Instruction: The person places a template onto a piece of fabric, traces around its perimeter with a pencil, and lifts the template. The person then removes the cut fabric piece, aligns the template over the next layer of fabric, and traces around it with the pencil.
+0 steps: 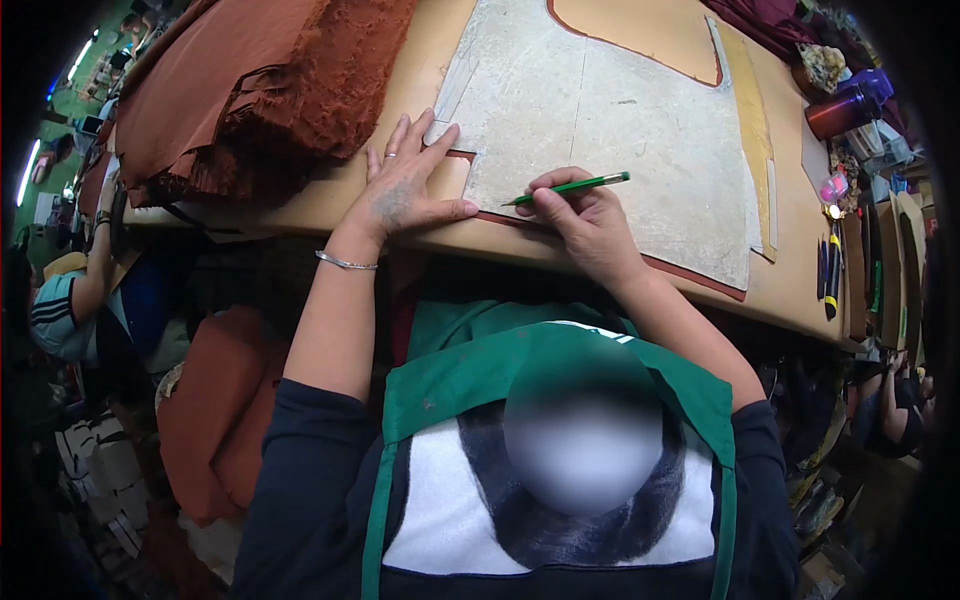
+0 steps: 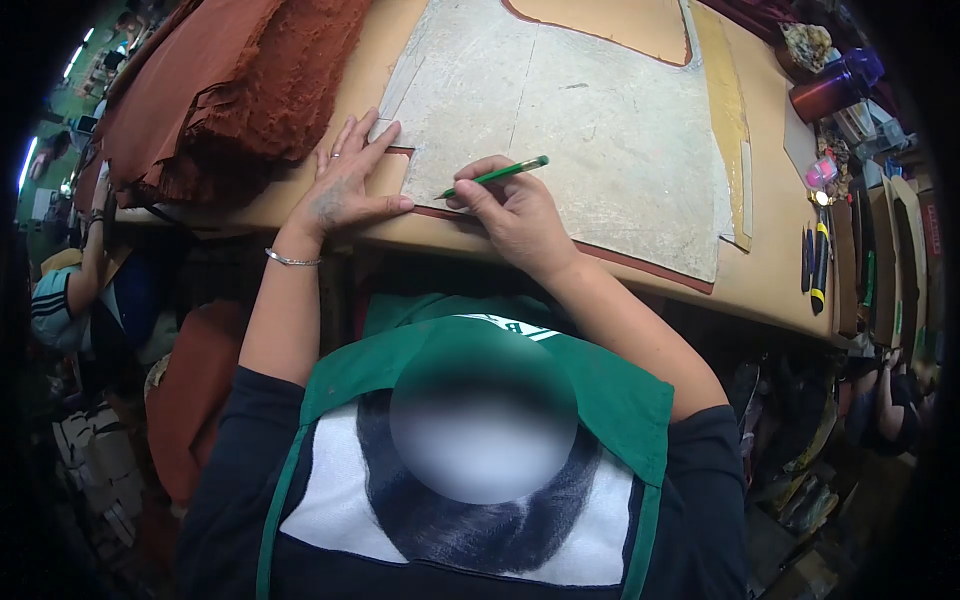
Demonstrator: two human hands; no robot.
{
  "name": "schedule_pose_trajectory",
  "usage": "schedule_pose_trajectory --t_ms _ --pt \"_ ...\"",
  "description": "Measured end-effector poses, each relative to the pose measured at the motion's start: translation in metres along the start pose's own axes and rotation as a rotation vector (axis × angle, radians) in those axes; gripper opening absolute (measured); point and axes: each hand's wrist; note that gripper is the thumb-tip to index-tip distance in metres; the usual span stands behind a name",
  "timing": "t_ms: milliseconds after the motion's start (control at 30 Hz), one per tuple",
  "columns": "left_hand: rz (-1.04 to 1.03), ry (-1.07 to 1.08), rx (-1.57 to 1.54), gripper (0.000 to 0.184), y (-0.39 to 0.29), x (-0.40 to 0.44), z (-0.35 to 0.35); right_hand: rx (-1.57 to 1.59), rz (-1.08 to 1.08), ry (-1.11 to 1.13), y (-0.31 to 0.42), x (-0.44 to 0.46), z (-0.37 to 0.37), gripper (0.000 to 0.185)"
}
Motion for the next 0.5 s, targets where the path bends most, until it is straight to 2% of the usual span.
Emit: schedule_pose_trajectory --t_ms 133,267,467,500 --pt "-0.028 0.048 -0.059 0.091 0.006 0.001 0.004 -0.217 0.082 -0.001 -0.008 0.002 -0.008 0.011" --pt "0.078 -0.069 -0.028 0.09 0.001 0.006 -0.011 -0.327 0.199 -0.026 -0.013 0.003 -0.013 0.011" --pt "0.122 -0.072 0.01 0.09 -0.003 0.007 -0.008 -0.286 0.271 0.002 -0.025 0.009 -0.025 0.011" --pt "0.119 -0.075 0.016 0.09 -0.001 0.007 -0.009 -0.394 0.308 -0.006 -0.026 0.01 -0.024 0.012"
Point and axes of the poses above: each hand's wrist, its own x-axis towards the middle knuckle, its own z-axis out of the back of the hand, y = z × x, and after that the axes turned 14 degrees about x, right-handed
